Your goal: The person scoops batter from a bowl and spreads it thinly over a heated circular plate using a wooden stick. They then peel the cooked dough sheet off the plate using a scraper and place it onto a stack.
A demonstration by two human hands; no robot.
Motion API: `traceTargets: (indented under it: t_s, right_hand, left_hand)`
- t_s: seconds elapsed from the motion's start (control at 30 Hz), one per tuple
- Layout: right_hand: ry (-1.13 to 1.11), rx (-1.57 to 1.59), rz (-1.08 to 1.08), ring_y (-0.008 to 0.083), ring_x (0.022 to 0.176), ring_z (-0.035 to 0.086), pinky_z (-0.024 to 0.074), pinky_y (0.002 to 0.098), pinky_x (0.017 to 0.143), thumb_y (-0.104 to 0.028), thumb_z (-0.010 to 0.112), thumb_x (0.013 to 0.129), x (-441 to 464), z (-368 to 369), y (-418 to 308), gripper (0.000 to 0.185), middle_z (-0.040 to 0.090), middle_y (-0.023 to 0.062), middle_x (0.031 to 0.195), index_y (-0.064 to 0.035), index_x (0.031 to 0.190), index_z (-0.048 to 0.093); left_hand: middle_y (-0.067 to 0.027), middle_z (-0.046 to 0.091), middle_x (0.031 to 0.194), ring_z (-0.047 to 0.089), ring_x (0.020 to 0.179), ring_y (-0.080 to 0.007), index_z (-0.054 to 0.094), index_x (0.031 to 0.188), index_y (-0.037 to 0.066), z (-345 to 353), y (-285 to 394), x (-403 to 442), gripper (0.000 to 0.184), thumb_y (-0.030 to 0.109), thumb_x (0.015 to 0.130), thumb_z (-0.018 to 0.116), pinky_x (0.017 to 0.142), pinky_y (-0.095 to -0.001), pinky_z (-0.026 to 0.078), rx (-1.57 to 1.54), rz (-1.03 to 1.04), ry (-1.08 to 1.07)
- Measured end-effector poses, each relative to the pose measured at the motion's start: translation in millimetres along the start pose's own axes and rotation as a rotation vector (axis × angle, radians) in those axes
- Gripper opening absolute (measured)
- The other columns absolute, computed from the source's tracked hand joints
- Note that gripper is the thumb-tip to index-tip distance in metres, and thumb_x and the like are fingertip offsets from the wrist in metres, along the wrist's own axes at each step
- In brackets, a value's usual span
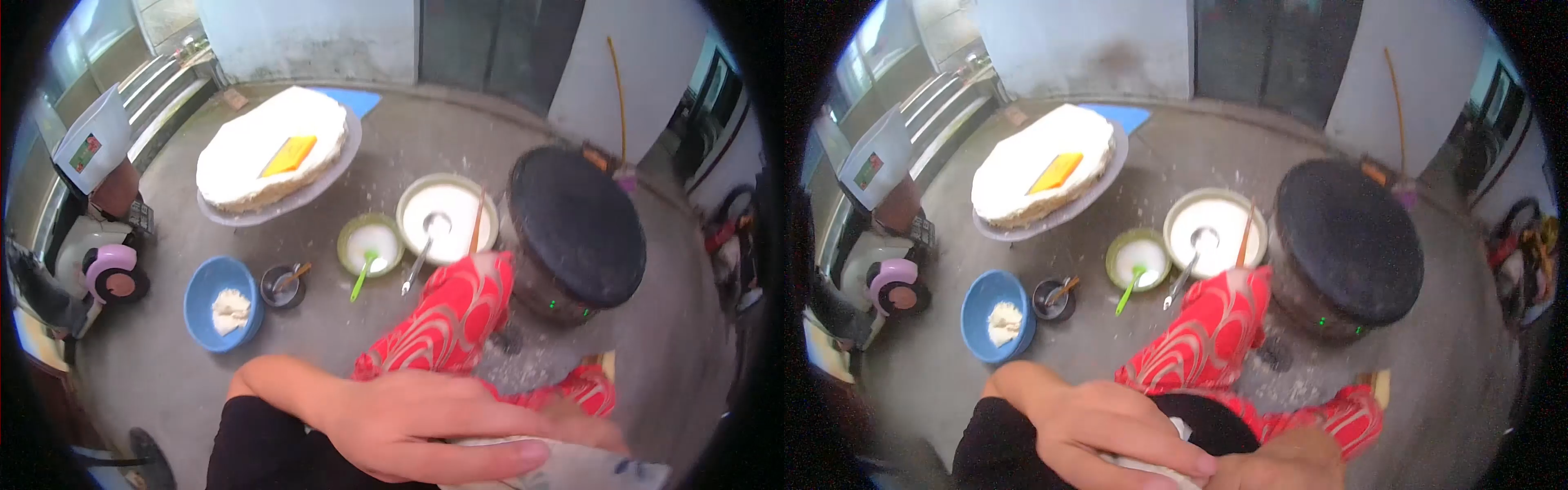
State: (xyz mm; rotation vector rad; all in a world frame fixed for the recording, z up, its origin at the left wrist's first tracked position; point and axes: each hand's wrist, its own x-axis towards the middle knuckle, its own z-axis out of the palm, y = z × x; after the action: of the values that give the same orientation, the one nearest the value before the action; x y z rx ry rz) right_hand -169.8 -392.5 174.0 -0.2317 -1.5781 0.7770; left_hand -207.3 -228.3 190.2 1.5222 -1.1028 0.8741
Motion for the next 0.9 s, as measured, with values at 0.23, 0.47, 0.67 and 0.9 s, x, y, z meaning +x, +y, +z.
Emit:
traceTargets:
  t_s: [0.23,0.47,0.67,0.9]
  right_hand:
    - [0.057,0.005,-0.005,0.0192,0.085,0.043,0.0357,0.0338,0.077,-0.036,0.051,0.082,8.4,-0.3,-7.2,0.038,0.055,0.0088,0.091,-0.0087,0.109,0.050]
    - [0.121,-0.074,-0.013,0.0178,0.095,0.037,0.0302,0.0328,0.084,-0.037,0.049,0.084,10.0,1.5,-14.3,0.042,0.053,0.0105,0.097,-0.0076,0.114,0.046]
    - [0.131,-0.075,-0.009,0.0166,0.104,0.031,0.0255,0.0320,0.089,-0.037,0.046,0.085,11.1,2.9,-15.9,0.045,0.052,0.0119,0.103,-0.0067,0.118,0.042]
    - [0.112,0.002,-0.013,0.0152,0.115,0.025,0.0201,0.0311,0.096,-0.037,0.044,0.087,40.6,-10.9,-0.4,0.049,0.050,0.0136,0.110,-0.0057,0.124,0.038]
  left_hand:
    - [-0.0177,0.060,0.084,0.058,0.070,-0.0259,0.058,0.096,-0.004,-11.8,18.9,22.0,0.022,0.007,0.077,0.055,0.057,-0.0308,0.047,-0.144,-0.231,-0.073]
    - [-0.0184,0.060,0.084,0.056,0.064,-0.0247,0.058,0.082,0.003,-0.9,11.0,8.5,0.011,0.005,0.071,0.060,0.050,-0.0313,0.045,-0.060,-0.047,-0.042]
    - [-0.0183,0.060,0.088,0.057,0.063,-0.0247,0.057,0.089,0.000,6.4,3.1,10.3,0.016,0.005,0.074,0.059,0.054,-0.0314,0.047,0.000,-0.083,-0.118]
    - [-0.0154,0.057,0.080,0.047,0.063,-0.0217,0.053,0.066,0.003,-0.3,39.6,49.6,0.012,0.013,0.070,0.058,0.054,-0.0301,0.038,0.017,-0.385,0.030]
